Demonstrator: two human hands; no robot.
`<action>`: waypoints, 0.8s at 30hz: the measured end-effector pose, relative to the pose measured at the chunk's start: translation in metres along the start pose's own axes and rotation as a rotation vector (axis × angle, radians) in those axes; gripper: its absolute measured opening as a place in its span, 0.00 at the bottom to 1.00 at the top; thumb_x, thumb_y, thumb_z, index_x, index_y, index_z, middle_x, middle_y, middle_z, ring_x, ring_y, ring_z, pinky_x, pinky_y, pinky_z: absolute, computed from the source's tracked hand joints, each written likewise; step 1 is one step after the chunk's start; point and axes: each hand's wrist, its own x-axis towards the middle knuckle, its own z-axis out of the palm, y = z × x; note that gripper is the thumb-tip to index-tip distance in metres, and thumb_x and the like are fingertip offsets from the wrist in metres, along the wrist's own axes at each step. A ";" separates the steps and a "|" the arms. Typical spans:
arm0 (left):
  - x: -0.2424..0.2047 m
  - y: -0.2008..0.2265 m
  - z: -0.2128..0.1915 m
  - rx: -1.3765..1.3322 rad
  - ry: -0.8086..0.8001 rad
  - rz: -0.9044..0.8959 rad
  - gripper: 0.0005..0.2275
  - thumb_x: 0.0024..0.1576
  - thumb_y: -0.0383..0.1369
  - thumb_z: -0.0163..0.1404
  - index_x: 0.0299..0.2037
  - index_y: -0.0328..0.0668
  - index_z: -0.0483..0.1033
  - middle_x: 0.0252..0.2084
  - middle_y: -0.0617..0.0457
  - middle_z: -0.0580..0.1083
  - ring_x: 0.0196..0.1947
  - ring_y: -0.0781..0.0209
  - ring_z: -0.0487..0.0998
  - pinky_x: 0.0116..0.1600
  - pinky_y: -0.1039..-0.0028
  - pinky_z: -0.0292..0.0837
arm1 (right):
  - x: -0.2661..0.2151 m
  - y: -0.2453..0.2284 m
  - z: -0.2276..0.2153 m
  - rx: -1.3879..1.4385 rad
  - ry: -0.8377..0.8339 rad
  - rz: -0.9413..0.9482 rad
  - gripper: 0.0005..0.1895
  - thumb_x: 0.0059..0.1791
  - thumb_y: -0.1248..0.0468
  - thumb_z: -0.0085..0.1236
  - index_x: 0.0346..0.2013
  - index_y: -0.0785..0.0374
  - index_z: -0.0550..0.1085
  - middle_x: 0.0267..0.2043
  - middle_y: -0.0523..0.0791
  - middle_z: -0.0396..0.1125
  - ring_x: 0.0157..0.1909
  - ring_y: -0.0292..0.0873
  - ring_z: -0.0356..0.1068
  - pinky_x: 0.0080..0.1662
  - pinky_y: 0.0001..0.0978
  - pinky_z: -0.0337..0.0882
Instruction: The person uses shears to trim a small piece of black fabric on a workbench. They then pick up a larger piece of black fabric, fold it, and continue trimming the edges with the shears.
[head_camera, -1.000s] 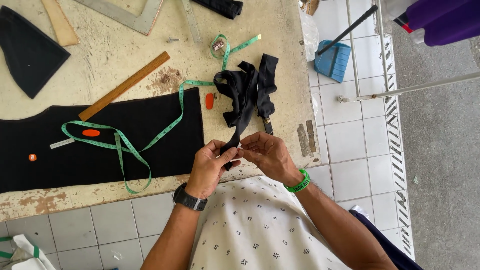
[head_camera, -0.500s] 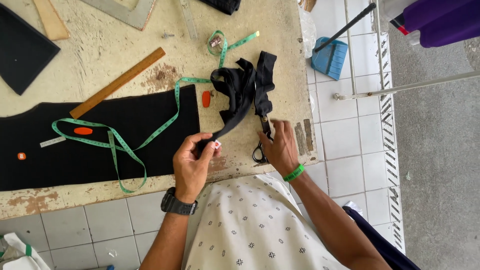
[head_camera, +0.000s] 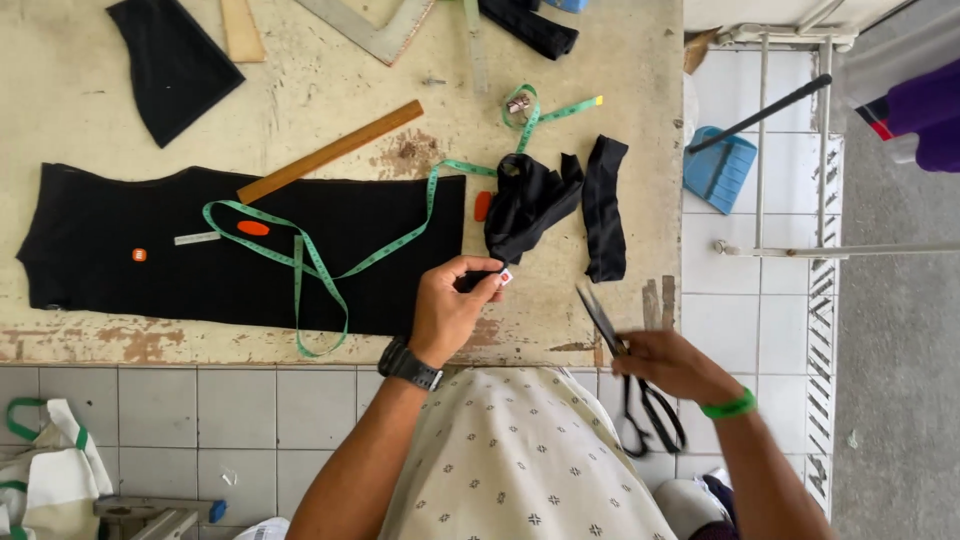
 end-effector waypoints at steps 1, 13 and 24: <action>0.004 -0.002 0.002 0.000 0.005 0.004 0.10 0.58 0.20 0.62 0.49 0.34 0.88 0.32 0.42 0.85 0.31 0.62 0.88 0.39 0.72 0.87 | -0.001 0.022 0.002 -0.003 -0.001 -0.005 0.17 0.52 0.61 0.62 0.43 0.77 0.83 0.25 0.54 0.74 0.31 0.54 0.74 0.38 0.51 0.73; -0.027 0.066 0.001 0.270 -0.162 0.177 0.07 0.56 0.30 0.65 0.44 0.47 0.88 0.38 0.56 0.87 0.32 0.69 0.87 0.37 0.79 0.83 | -0.059 0.005 0.039 0.522 0.134 -0.396 0.22 0.64 0.51 0.34 0.51 0.68 0.68 0.24 0.44 0.55 0.21 0.38 0.56 0.27 0.35 0.79; -0.045 0.084 0.003 -0.001 -0.210 0.136 0.11 0.55 0.24 0.69 0.47 0.36 0.89 0.44 0.40 0.83 0.42 0.59 0.83 0.47 0.66 0.88 | -0.071 -0.069 0.024 0.395 0.284 -0.744 0.25 0.61 0.63 0.41 0.72 0.70 0.65 0.24 0.49 0.70 0.26 0.44 0.73 0.30 0.38 0.78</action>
